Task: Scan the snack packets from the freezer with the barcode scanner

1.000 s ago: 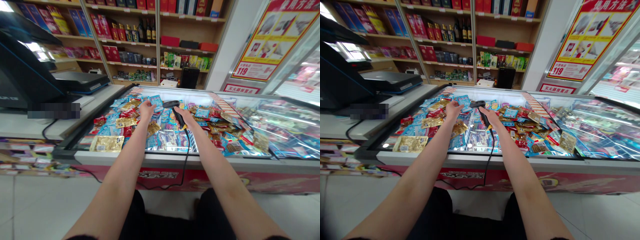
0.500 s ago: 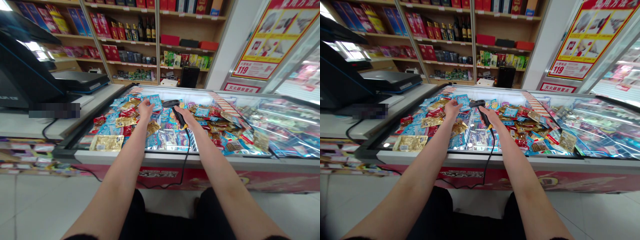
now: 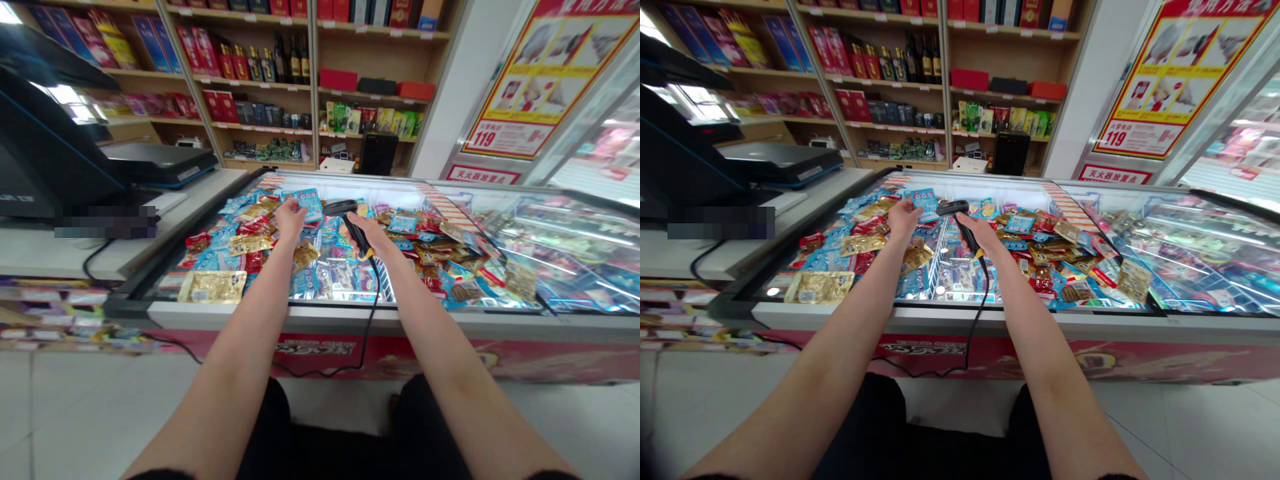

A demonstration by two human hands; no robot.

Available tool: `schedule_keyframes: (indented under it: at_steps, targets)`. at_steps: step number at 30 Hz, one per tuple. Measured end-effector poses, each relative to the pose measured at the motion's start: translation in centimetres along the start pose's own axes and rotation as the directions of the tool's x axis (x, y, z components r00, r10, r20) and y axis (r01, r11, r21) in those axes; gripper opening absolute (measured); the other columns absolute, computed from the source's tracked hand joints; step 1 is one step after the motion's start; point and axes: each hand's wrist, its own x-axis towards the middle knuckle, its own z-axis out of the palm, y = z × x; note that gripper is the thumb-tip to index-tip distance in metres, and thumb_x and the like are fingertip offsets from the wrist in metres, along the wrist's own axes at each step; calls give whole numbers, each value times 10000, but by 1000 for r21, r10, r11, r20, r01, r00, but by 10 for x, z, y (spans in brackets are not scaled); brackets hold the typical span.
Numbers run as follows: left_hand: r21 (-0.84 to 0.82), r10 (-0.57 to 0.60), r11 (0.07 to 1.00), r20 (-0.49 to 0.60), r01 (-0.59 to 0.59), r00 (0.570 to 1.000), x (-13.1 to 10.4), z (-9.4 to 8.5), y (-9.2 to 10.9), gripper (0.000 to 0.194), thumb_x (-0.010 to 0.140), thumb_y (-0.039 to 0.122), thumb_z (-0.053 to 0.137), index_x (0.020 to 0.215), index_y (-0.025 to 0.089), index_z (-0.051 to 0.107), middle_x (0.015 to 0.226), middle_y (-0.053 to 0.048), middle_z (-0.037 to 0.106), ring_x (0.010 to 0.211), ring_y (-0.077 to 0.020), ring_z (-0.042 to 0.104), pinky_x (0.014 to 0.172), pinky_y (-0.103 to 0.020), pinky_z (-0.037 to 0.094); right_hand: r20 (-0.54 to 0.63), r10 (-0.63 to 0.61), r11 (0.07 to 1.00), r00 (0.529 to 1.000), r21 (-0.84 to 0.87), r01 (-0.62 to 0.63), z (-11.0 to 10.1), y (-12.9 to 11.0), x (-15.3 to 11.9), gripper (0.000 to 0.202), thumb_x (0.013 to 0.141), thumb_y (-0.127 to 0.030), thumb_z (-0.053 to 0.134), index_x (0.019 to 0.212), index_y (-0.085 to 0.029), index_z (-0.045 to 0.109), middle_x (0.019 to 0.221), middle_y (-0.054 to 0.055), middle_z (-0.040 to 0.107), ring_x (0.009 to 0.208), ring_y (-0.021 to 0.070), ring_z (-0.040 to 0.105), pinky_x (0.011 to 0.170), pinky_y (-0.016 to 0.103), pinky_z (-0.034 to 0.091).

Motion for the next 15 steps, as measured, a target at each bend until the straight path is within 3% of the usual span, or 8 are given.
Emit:
schedule_keyframes:
  at_steps: [15]
  targets:
    - [-25, 15, 1000, 13, -15, 1000, -2, 0, 0, 156, 676, 175, 654, 824, 168, 703, 826, -32, 728, 851, -221, 678, 873, -319, 496, -5, 7, 1000, 1000, 4, -7, -1, -1, -2, 437, 946, -535, 655, 702, -183, 569, 499, 18, 615, 336, 104, 486, 315, 211, 400]
